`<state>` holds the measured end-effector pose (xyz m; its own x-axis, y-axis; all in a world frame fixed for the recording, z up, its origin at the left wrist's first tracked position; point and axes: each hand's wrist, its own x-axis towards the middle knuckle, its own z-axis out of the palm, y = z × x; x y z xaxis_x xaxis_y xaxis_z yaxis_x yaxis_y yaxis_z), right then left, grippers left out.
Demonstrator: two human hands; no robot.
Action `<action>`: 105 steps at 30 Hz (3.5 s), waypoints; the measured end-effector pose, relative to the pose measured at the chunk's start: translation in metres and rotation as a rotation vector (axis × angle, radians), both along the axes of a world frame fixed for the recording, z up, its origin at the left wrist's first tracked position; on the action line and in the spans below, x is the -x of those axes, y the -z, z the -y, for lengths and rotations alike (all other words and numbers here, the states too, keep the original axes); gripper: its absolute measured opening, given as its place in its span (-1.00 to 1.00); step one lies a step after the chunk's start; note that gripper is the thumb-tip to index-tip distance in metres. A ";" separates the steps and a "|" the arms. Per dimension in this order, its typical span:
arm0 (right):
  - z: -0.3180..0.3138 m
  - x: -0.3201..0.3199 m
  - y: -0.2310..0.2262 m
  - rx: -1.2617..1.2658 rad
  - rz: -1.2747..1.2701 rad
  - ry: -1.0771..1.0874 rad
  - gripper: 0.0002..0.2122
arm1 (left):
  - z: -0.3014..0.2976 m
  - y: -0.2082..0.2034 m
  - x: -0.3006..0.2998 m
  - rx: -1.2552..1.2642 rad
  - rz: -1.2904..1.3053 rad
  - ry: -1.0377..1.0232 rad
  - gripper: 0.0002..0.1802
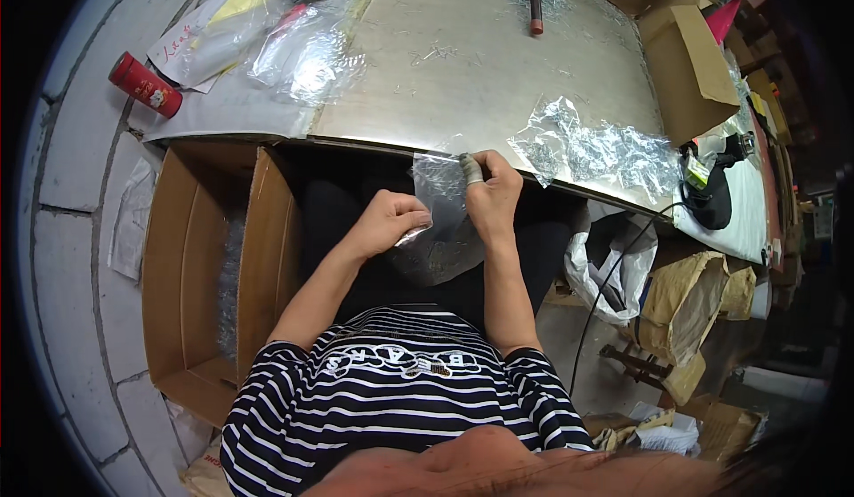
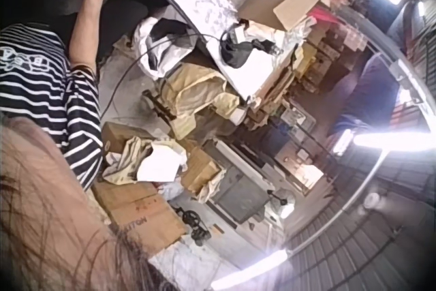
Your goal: Packaging small metal pins or clips into individual plastic bags at a factory workstation.
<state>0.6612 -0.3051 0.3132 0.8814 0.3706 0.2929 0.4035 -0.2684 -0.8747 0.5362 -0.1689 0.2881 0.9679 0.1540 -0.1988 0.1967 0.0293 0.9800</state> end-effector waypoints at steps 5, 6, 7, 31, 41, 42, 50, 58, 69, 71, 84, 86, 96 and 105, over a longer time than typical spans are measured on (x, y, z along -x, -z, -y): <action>0.002 -0.006 0.002 -0.184 -0.188 0.096 -0.94 | 0.014 -0.011 0.007 -0.146 0.091 -0.036 -0.81; 0.002 -0.006 0.001 -0.181 -0.187 0.102 -0.94 | 0.016 -0.014 0.009 -0.142 0.092 -0.031 -0.81; 0.001 -0.005 -0.006 -0.182 -0.186 0.120 -0.94 | 0.017 -0.017 0.011 -0.190 0.063 -0.043 -0.81; 0.041 -0.127 0.025 0.605 0.645 0.475 -0.83 | -0.048 -0.004 0.014 0.001 0.203 -0.319 -0.80; -0.185 -0.217 -0.009 0.334 0.536 -0.204 -0.73 | -0.128 0.001 -0.073 -0.409 0.344 -0.470 -0.75; -0.222 -0.257 0.021 0.354 0.601 -0.140 -0.71 | -0.130 0.006 -0.081 -0.453 0.295 -0.495 -0.76; -0.453 -0.388 0.057 0.461 0.385 -0.191 -0.46 | -0.139 -0.003 -0.081 -0.367 0.336 -0.443 -0.79; -0.339 -0.298 0.049 0.809 0.520 -0.491 -0.41 | -0.134 0.011 -0.078 -0.357 0.351 -0.473 -0.74; -0.093 -0.153 -0.001 0.422 0.371 -0.439 -0.60 | -0.086 -0.010 -0.053 -0.140 0.418 -0.390 -0.81; -0.062 -0.093 -0.034 0.330 0.131 -0.482 -0.64 | -0.067 -0.003 -0.033 -0.140 0.399 -0.374 -0.87; 0.077 0.045 0.123 0.243 -0.766 -0.690 -0.92 | 0.000 0.086 0.024 -0.236 -0.099 0.198 -0.87; 0.085 0.050 0.137 0.387 -0.580 -0.657 -0.92 | 0.005 0.093 0.026 -0.308 -0.136 0.172 -0.82; -0.018 -0.096 -0.013 0.297 0.215 -0.105 -0.63 | -0.001 0.080 -0.016 -0.022 0.057 -0.168 -0.69; -0.067 -0.082 0.039 0.576 0.482 -0.226 -0.55 | 0.045 0.107 -0.003 0.973 -0.056 -0.225 -0.38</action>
